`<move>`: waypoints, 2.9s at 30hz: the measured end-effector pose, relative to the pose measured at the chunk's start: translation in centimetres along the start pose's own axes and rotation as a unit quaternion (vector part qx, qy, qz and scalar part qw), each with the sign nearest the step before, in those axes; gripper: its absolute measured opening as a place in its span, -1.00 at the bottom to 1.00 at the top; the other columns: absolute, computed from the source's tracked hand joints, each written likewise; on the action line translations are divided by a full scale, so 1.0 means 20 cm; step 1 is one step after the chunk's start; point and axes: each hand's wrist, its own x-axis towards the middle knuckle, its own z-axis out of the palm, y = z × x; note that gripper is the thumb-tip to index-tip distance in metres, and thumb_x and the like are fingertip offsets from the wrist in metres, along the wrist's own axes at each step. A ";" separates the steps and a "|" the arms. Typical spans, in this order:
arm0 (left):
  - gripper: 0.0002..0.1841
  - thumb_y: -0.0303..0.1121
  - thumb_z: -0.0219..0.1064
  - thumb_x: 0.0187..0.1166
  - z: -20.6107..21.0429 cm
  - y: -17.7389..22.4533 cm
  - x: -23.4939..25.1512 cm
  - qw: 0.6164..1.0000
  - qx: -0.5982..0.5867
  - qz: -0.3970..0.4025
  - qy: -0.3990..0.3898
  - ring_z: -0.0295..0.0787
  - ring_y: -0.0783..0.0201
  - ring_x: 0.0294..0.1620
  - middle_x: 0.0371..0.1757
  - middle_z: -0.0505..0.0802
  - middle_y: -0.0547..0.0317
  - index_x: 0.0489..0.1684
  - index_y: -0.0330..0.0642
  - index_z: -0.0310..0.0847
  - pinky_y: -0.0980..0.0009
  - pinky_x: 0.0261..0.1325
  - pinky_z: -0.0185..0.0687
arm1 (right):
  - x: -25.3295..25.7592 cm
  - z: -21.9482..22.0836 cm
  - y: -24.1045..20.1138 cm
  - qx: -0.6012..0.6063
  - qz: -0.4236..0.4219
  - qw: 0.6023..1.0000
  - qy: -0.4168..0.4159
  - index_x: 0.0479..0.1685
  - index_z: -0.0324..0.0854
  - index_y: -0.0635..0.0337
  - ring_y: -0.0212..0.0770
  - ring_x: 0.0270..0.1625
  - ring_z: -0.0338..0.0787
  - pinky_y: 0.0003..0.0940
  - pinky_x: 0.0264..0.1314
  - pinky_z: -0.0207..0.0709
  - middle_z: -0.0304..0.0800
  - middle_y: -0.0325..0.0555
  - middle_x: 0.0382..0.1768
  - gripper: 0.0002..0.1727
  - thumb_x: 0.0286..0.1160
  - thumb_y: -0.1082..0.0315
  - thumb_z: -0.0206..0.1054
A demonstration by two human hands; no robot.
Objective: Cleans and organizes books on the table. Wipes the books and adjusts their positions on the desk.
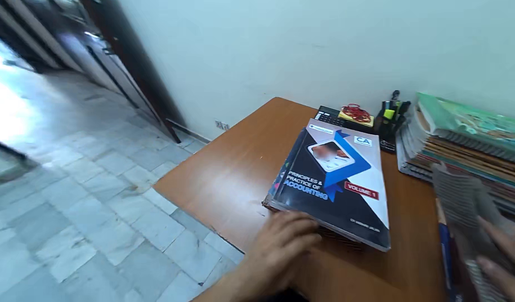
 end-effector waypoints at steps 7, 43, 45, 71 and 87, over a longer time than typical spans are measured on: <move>-0.61 0.05 0.12 0.75 -0.17 -0.15 -0.26 0.980 0.098 -0.155 0.073 0.59 0.22 0.46 0.28 0.80 0.21 0.33 0.13 0.65 0.30 0.54 0.38 | 0.52 0.47 -0.27 -0.030 -0.272 0.961 -0.035 0.34 0.80 -0.19 0.03 0.18 0.78 0.06 0.05 0.65 0.75 0.00 0.36 -0.49 0.48 0.26 0.08; -0.59 0.09 0.11 0.73 -0.02 -0.24 -0.18 0.978 0.090 -0.159 0.099 0.48 0.23 0.53 0.30 0.78 0.24 0.33 0.20 0.69 0.38 0.60 0.18 | 1.33 0.71 -0.06 -0.192 0.153 0.965 -0.096 0.60 0.53 0.20 0.63 0.53 0.36 0.55 0.30 0.28 0.32 0.55 0.59 -0.48 0.64 0.34 0.23; -0.59 0.09 0.10 0.74 -0.02 -0.24 -0.18 0.978 0.092 -0.159 0.098 0.47 0.23 0.53 0.31 0.78 0.25 0.33 0.20 0.69 0.38 0.60 0.18 | 1.29 0.67 -0.01 -0.187 0.162 0.965 -0.089 0.62 0.52 0.16 0.63 0.52 0.38 0.55 0.29 0.28 0.33 0.53 0.59 -0.48 0.65 0.37 0.21; -0.61 0.05 0.13 0.73 -0.02 -0.21 -0.18 0.982 0.061 -0.158 0.086 0.44 0.19 0.59 0.35 0.78 0.12 0.24 0.14 0.78 0.30 0.63 0.19 | 1.03 0.79 -0.54 -0.186 0.050 0.960 -0.206 0.48 0.59 0.27 0.52 0.40 0.57 0.39 0.19 0.51 0.38 0.54 0.52 -0.50 0.58 0.27 0.31; -0.72 -0.09 0.18 0.68 -0.02 -0.21 -0.15 0.981 0.103 -0.127 0.103 0.42 0.25 0.53 0.20 0.77 0.13 -0.16 -0.02 0.74 0.44 0.65 0.02 | 0.44 1.05 -0.86 -0.218 -0.115 0.967 -0.068 0.33 0.75 0.17 0.01 0.07 0.83 -0.24 -0.15 0.62 0.72 0.20 0.36 -0.56 0.41 0.41 0.38</move>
